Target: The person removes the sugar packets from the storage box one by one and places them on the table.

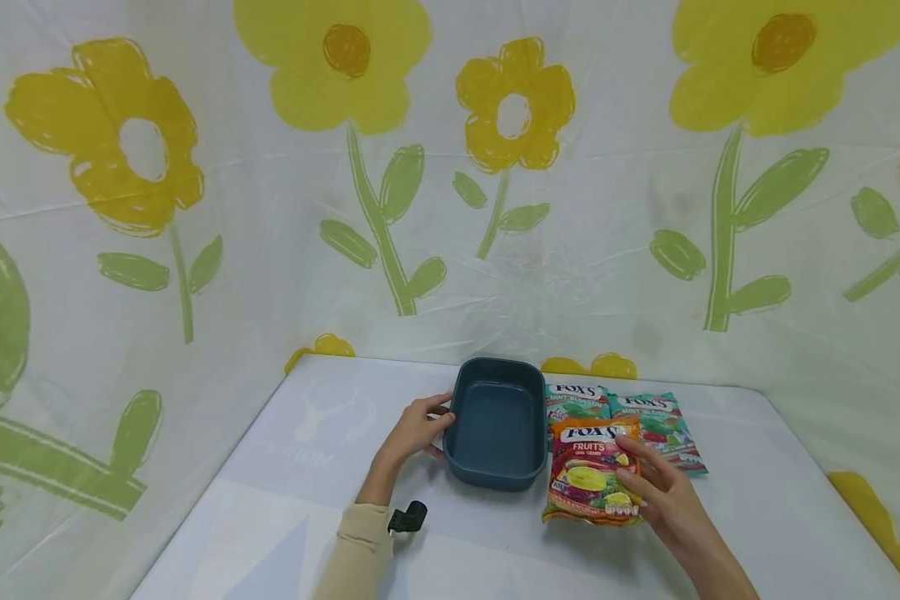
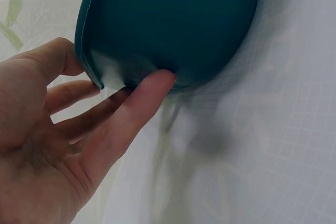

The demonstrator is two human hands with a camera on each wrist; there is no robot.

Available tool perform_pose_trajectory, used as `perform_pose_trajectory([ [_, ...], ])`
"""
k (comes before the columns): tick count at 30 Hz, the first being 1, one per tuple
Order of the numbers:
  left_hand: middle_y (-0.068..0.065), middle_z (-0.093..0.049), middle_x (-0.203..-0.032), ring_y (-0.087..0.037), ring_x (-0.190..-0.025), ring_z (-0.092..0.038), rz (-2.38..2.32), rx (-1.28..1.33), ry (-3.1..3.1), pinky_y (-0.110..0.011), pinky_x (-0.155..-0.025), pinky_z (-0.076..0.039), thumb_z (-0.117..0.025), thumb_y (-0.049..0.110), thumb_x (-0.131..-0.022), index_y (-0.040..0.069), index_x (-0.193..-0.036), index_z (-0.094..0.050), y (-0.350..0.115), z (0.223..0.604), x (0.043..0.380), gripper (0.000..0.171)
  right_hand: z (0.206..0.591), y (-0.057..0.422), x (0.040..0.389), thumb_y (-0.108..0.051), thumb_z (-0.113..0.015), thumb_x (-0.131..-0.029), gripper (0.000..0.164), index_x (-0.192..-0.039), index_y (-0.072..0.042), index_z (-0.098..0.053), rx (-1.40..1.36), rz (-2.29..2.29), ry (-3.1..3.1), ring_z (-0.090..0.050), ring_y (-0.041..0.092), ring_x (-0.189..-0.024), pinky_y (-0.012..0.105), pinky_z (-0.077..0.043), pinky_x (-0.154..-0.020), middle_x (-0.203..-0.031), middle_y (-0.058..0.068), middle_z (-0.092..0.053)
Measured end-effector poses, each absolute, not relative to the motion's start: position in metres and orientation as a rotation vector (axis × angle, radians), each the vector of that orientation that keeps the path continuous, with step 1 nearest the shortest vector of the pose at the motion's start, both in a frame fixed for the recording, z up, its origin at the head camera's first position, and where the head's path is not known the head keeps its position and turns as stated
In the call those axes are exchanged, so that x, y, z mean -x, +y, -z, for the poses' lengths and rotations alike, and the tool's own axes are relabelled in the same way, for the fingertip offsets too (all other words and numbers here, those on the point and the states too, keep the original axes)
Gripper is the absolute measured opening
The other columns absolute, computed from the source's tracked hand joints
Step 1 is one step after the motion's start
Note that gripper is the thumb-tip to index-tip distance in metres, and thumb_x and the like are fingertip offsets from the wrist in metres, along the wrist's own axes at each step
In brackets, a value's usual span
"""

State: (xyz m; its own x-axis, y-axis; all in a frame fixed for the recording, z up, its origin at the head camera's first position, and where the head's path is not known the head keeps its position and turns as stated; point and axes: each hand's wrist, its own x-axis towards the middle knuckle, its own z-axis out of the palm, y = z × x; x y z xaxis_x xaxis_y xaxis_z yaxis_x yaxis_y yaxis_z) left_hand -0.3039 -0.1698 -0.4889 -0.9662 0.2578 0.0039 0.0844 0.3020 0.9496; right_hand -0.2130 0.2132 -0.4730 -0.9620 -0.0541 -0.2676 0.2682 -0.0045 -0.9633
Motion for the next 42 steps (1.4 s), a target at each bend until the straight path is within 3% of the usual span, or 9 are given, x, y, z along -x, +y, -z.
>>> perform_pose_trajectory([
  [5, -0.027, -0.057, -0.132, -0.039, -0.113, -0.062, -1.741, -0.307, 2.410, -0.042, -0.052, -0.063, -0.057, 0.016, -0.096, 0.007, -0.147, -0.045, -0.169, 0.489, 0.305, 0.053, 0.480, 0.215, 0.209, -0.036, -0.064, -0.094, 0.059, -0.149, -0.036, -0.040, -0.250, 2.052, 2.017, -0.055, 0.014, -0.118, 0.034, -0.058, -0.097, -0.157, 0.004, -0.027],
  [13, -0.029, -0.057, -0.132, -0.043, -0.113, -0.061, -1.759, -0.311, 2.402, -0.042, -0.052, -0.063, -0.057, 0.015, -0.096, 0.005, -0.147, -0.044, -0.170, 0.489, 0.304, 0.053, 0.491, 0.209, 0.203, -0.036, -0.066, -0.092, 0.060, -0.147, -0.034, -0.043, -0.315, 2.028, 2.009, -0.057, 0.019, -0.117, 0.037, -0.060, -0.094, -0.151, 0.006, -0.038],
  [23, -0.027, -0.057, -0.132, -0.042, -0.114, -0.062, -1.765, -0.297, 2.396, -0.041, -0.052, -0.063, -0.058, 0.016, -0.096, 0.007, -0.147, -0.045, -0.170, 0.492, 0.305, 0.053, 0.504, 0.200, 0.202, -0.036, -0.066, -0.092, 0.061, -0.148, -0.029, -0.043, -0.294, 2.010, 2.030, -0.056, 0.023, -0.115, 0.040, -0.060, -0.091, -0.152, 0.013, -0.037],
  [42, -0.027, -0.058, -0.132, -0.039, -0.114, -0.062, -1.740, -0.303, 2.412, -0.040, -0.053, -0.063, -0.057, 0.016, -0.096, 0.005, -0.147, -0.044, -0.170, 0.491, 0.306, 0.053, 0.504, 0.197, 0.208, -0.033, -0.070, -0.089, 0.066, -0.148, -0.026, -0.042, -0.270, 1.982, 2.057, -0.057, 0.023, -0.118, 0.041, -0.059, -0.094, -0.153, 0.015, -0.039],
])
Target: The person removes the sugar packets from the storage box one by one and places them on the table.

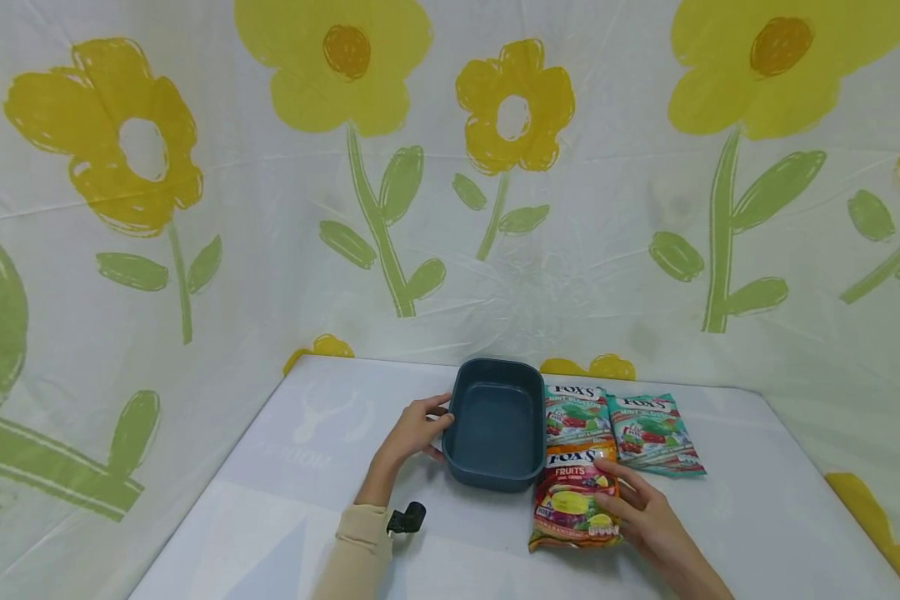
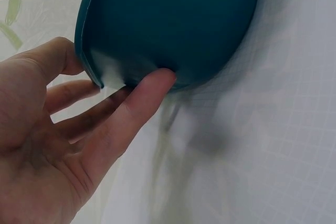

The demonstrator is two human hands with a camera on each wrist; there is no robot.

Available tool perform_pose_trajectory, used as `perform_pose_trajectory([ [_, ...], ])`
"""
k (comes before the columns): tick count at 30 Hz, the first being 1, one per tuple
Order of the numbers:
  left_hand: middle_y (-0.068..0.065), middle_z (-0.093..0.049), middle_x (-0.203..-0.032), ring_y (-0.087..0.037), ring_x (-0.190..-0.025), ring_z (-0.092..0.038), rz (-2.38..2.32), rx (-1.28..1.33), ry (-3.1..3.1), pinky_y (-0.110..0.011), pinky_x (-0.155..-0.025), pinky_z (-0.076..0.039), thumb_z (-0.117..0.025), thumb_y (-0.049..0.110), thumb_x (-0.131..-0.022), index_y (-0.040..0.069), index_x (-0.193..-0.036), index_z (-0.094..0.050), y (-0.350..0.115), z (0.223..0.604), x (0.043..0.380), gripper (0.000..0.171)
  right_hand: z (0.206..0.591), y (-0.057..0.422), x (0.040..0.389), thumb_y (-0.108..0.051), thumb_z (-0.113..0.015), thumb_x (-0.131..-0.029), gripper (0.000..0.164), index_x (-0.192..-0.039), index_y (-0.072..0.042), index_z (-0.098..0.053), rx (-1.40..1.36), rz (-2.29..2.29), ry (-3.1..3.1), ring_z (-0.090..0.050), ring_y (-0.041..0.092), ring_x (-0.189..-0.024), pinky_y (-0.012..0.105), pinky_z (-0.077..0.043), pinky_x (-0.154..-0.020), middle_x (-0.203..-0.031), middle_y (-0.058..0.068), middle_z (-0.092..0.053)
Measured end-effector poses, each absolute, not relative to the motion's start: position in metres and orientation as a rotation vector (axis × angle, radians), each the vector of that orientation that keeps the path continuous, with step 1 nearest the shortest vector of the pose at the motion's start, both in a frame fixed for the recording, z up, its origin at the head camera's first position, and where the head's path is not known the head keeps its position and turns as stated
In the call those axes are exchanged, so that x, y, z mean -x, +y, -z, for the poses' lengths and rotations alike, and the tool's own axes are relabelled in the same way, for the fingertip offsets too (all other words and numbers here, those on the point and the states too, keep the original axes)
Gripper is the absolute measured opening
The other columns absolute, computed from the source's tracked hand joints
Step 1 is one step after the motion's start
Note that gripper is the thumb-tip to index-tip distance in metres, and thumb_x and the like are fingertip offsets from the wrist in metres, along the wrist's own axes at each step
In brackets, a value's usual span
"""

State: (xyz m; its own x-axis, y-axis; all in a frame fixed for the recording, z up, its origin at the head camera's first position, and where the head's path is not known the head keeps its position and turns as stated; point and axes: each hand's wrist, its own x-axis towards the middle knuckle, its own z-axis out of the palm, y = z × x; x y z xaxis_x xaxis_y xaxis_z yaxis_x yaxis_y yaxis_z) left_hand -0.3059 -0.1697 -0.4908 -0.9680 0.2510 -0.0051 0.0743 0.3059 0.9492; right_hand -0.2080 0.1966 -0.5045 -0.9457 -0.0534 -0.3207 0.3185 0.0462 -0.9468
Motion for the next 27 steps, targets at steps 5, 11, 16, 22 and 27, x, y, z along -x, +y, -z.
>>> perform_pose_trajectory([
  [5, -0.027, -0.057, -0.132, -0.040, -0.114, -0.062, -1.747, -0.300, 2.407, -0.040, -0.053, -0.063, -0.057, 0.015, -0.096, 0.005, -0.147, -0.044, -0.170, 0.491, 0.306, 0.054, 0.506, 0.200, 0.208, -0.031, -0.072, -0.088, 0.069, -0.149, -0.025, -0.041, -0.256, 1.925, 2.100, -0.054, 0.026, -0.120, 0.042, -0.061, -0.091, -0.154, 0.017, -0.036],
  [11, -0.028, -0.056, -0.133, -0.042, -0.115, -0.061, -1.768, -0.304, 2.391, -0.041, -0.052, -0.063, -0.058, 0.015, -0.096, 0.006, -0.148, -0.043, -0.170, 0.492, 0.306, 0.054, 0.506, 0.205, 0.208, -0.034, -0.073, -0.087, 0.072, -0.150, -0.022, -0.039, -0.223, 1.812, 2.176, -0.044, 0.040, -0.133, 0.042, -0.061, -0.088, -0.157, 0.020, -0.031],
  [16, -0.028, -0.057, -0.132, -0.042, -0.113, -0.061, -1.777, -0.306, 2.385, -0.042, -0.052, -0.063, -0.057, 0.014, -0.096, 0.005, -0.148, -0.043, -0.169, 0.492, 0.305, 0.054, 0.507, 0.210, 0.209, -0.037, -0.073, -0.087, 0.076, -0.151, -0.020, -0.037, -0.213, 1.761, 2.211, -0.032, 0.047, -0.141, 0.041, -0.061, -0.090, -0.159, 0.020, -0.027],
  [22, -0.029, -0.057, -0.132, -0.042, -0.112, -0.061, -1.774, -0.311, 2.394, -0.042, -0.051, -0.063, -0.056, 0.014, -0.097, 0.005, -0.148, -0.043, -0.168, 0.494, 0.306, 0.054, 0.509, 0.215, 0.211, -0.039, -0.073, -0.086, 0.079, -0.152, -0.018, -0.036, -0.199, 1.691, 2.289, -0.032, 0.049, -0.141, 0.045, -0.058, -0.095, -0.158, 0.025, -0.028],
  [27, -0.030, -0.056, -0.132, -0.044, -0.114, -0.061, -1.761, -0.297, 2.412, -0.042, -0.052, -0.063, -0.055, 0.014, -0.097, 0.004, -0.148, -0.043, -0.169, 0.493, 0.306, 0.053, 0.508, 0.216, 0.212, -0.038, -0.073, -0.086, 0.077, -0.149, -0.012, -0.039, -0.099, 1.553, 2.454, -0.037, 0.053, -0.136, 0.051, -0.056, -0.099, -0.151, 0.031, -0.036],
])
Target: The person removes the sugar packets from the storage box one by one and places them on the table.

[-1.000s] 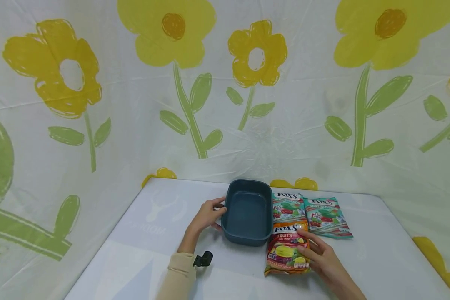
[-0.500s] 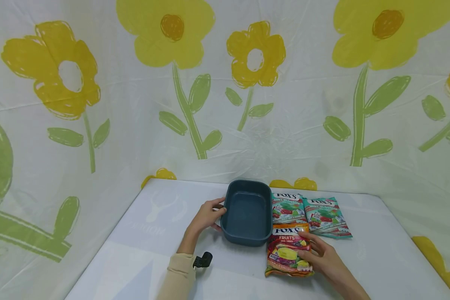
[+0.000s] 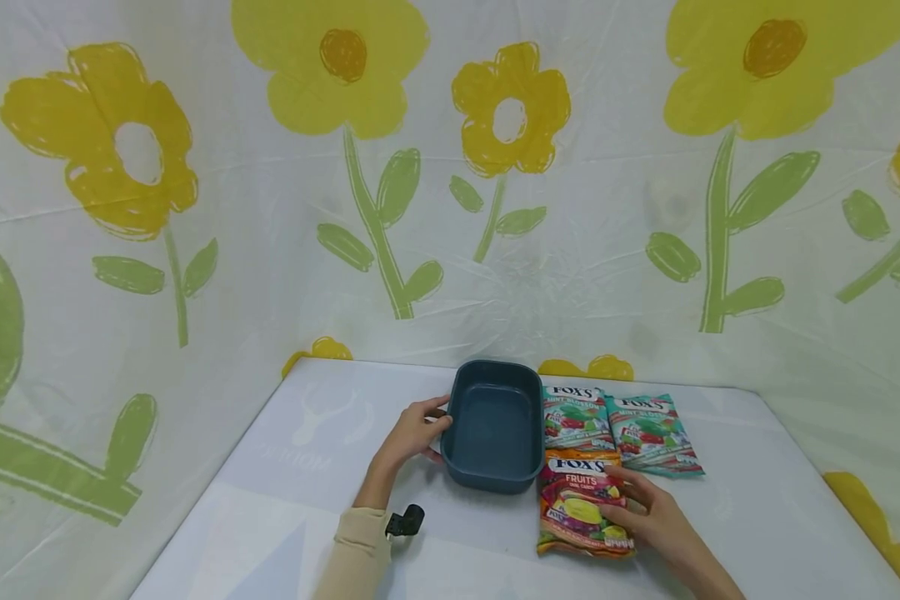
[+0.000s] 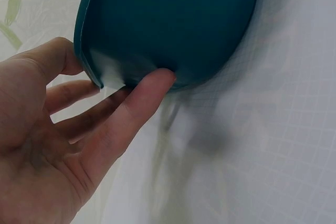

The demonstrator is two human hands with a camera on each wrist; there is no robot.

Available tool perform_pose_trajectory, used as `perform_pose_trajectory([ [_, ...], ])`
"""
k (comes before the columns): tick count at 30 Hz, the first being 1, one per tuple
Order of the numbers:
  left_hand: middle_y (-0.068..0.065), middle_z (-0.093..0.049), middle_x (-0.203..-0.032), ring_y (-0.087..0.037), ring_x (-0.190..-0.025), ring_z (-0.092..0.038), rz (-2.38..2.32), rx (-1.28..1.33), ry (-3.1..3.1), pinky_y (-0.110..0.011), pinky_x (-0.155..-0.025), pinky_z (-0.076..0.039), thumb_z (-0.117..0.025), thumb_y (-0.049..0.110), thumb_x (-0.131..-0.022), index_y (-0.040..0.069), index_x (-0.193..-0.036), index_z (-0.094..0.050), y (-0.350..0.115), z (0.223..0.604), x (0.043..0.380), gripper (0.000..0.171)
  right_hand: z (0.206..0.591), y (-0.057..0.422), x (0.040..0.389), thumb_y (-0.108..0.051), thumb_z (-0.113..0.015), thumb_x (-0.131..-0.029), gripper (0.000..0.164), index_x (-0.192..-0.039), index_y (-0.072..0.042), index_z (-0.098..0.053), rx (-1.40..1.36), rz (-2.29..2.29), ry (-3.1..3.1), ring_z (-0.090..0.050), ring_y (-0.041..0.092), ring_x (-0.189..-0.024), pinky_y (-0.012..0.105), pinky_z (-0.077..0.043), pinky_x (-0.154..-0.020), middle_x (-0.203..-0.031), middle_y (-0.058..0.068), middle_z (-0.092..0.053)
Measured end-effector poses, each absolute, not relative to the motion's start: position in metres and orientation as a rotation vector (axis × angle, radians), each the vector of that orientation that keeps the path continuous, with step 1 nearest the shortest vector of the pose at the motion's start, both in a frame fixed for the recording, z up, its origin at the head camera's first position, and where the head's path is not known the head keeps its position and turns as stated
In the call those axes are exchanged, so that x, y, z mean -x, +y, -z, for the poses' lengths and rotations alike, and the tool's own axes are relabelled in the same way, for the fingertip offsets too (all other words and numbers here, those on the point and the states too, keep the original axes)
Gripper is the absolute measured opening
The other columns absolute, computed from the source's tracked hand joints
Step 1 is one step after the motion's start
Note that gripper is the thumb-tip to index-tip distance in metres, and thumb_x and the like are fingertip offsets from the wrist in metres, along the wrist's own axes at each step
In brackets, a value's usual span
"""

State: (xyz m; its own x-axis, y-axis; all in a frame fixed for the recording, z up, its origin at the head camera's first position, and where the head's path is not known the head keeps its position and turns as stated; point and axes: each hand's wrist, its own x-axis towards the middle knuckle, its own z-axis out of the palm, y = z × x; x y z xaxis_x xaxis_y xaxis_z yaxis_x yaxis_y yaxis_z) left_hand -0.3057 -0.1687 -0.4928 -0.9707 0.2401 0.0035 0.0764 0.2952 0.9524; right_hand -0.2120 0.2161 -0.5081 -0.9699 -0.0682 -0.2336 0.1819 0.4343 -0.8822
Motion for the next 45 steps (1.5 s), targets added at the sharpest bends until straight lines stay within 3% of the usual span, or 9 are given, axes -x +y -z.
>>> perform_pose_trajectory([
  [6, -0.034, -0.054, -0.132, -0.047, -0.114, -0.059, -1.765, -0.307, 2.398, -0.046, -0.055, -0.063, -0.054, 0.010, -0.096, -0.001, -0.147, -0.042, -0.167, 0.475, 0.294, 0.053, 0.504, 0.210, 0.213, -0.039, -0.076, -0.083, 0.076, -0.144, -0.007, -0.045, -0.029, 1.385, 2.631, -0.054, 0.042, -0.124, 0.042, -0.060, -0.091, -0.142, 0.030, -0.048],
  [15, -0.028, -0.056, -0.134, -0.041, -0.115, -0.061, -1.756, -0.306, 2.396, -0.041, -0.052, -0.063, -0.057, 0.015, -0.096, 0.007, -0.148, -0.044, -0.170, 0.492, 0.306, 0.054, 0.503, 0.210, 0.212, -0.036, -0.078, -0.081, 0.073, -0.141, -0.005, -0.048, -0.047, 1.317, 2.683, -0.065, 0.027, -0.105, 0.036, -0.063, -0.079, -0.137, 0.031, -0.051],
  [21, -0.029, -0.057, -0.132, -0.043, -0.114, -0.061, -1.749, -0.318, 2.410, -0.043, -0.053, -0.063, -0.058, 0.015, -0.096, 0.006, -0.148, -0.044, -0.172, 0.490, 0.304, 0.054, 0.503, 0.211, 0.213, -0.037, -0.078, -0.081, 0.075, -0.142, -0.006, -0.047, -0.069, 1.330, 2.650, -0.067, 0.024, -0.096, 0.035, -0.063, -0.077, -0.137, 0.032, -0.050],
  [28, -0.025, -0.060, -0.128, -0.040, -0.112, -0.063, -1.748, -0.301, 2.410, -0.041, -0.052, -0.063, -0.058, 0.015, -0.095, 0.007, -0.146, -0.046, -0.176, 0.490, 0.303, 0.053, 0.505, 0.212, 0.214, -0.038, -0.078, -0.081, 0.076, -0.142, -0.006, -0.046, -0.077, 1.333, 2.637, -0.067, 0.025, -0.097, 0.036, -0.063, -0.077, -0.138, 0.032, -0.049],
  [35, -0.026, -0.060, -0.129, -0.034, -0.107, -0.065, -1.719, -0.295, 2.410, -0.041, -0.054, -0.063, -0.056, 0.016, -0.095, 0.002, -0.147, -0.043, -0.179, 0.489, 0.302, 0.055, 0.505, 0.212, 0.213, -0.038, -0.078, -0.081, 0.075, -0.142, -0.007, -0.046, -0.080, 1.341, 2.629, -0.067, 0.024, -0.096, 0.036, -0.063, -0.077, -0.137, 0.031, -0.050],
  [45, -0.028, -0.059, -0.129, -0.037, -0.109, -0.065, -1.720, -0.314, 2.397, -0.042, -0.054, -0.063, -0.055, 0.015, -0.096, 0.000, -0.147, -0.041, -0.180, 0.488, 0.302, 0.055, 0.505, 0.213, 0.214, -0.040, -0.078, -0.081, 0.076, -0.143, -0.008, -0.046, -0.092, 1.329, 2.626, -0.066, 0.022, -0.095, 0.035, -0.063, -0.076, -0.138, 0.030, -0.050],
])
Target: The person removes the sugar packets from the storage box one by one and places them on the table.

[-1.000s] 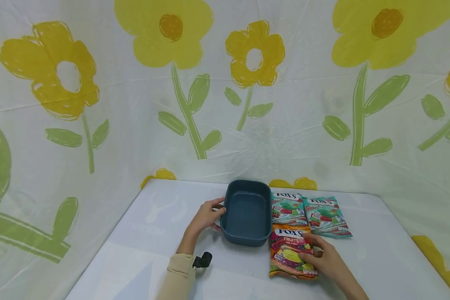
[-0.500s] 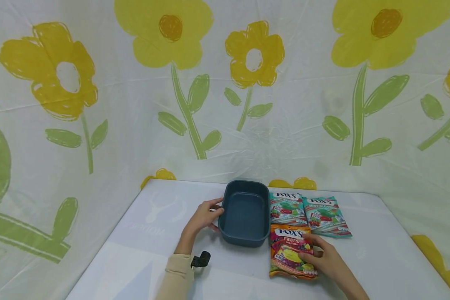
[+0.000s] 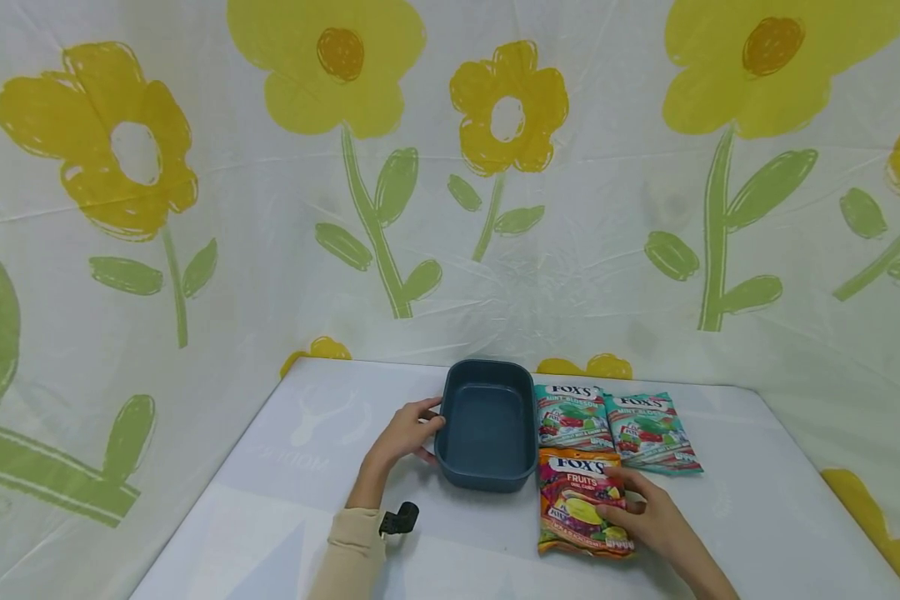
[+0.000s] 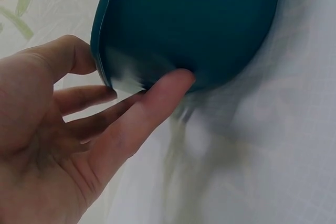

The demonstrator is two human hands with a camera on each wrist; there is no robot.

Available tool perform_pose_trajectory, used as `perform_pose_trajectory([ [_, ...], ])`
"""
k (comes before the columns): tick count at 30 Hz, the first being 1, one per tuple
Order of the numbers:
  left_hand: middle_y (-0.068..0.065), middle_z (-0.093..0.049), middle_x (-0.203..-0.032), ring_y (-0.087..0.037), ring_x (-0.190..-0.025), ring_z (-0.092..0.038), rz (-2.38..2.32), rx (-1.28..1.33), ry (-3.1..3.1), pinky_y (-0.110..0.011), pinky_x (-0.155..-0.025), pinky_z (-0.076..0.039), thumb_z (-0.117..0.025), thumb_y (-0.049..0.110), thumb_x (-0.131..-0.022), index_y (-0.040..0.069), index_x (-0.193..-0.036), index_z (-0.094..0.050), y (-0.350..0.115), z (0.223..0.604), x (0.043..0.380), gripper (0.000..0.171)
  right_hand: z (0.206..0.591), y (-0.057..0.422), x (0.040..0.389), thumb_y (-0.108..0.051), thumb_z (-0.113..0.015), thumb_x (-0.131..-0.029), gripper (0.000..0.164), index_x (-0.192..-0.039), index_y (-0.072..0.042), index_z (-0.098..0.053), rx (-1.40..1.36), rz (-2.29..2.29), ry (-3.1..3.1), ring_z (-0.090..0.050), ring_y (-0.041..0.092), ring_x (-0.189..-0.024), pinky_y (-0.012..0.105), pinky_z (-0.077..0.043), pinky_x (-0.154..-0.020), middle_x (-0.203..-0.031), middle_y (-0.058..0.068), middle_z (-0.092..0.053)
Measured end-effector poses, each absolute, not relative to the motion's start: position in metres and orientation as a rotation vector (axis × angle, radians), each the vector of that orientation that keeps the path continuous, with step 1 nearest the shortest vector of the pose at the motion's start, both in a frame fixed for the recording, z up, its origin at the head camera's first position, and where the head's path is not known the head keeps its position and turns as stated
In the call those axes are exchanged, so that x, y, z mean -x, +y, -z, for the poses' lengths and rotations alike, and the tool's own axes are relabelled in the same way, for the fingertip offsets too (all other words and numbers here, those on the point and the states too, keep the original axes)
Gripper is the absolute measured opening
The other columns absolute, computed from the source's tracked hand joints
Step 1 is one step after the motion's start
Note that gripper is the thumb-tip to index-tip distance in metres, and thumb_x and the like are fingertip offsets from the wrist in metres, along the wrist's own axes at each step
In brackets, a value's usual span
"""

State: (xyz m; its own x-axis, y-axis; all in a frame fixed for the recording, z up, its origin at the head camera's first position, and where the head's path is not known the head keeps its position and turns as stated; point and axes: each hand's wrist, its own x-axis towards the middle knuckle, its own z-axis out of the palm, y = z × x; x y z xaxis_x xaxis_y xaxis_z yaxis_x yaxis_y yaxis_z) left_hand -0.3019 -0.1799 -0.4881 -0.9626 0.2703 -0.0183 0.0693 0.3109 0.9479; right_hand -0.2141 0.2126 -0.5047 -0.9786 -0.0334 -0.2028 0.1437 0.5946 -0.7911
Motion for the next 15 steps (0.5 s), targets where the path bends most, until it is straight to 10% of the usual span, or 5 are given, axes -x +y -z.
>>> perform_pose_trajectory([
  [15, -0.022, -0.064, -0.126, -0.032, -0.103, -0.069, -1.606, -0.267, 2.607, -0.032, -0.055, -0.063, -0.058, 0.029, -0.098, 0.004, -0.145, -0.045, -0.180, 0.481, 0.299, 0.055, 0.493, 0.217, 0.214, -0.050, -0.076, -0.079, 0.081, -0.141, -0.007, -0.047, 0.029, 1.047, 2.812, -0.064, 0.030, -0.099, 0.041, -0.061, -0.074, -0.135, 0.027, -0.054],
])
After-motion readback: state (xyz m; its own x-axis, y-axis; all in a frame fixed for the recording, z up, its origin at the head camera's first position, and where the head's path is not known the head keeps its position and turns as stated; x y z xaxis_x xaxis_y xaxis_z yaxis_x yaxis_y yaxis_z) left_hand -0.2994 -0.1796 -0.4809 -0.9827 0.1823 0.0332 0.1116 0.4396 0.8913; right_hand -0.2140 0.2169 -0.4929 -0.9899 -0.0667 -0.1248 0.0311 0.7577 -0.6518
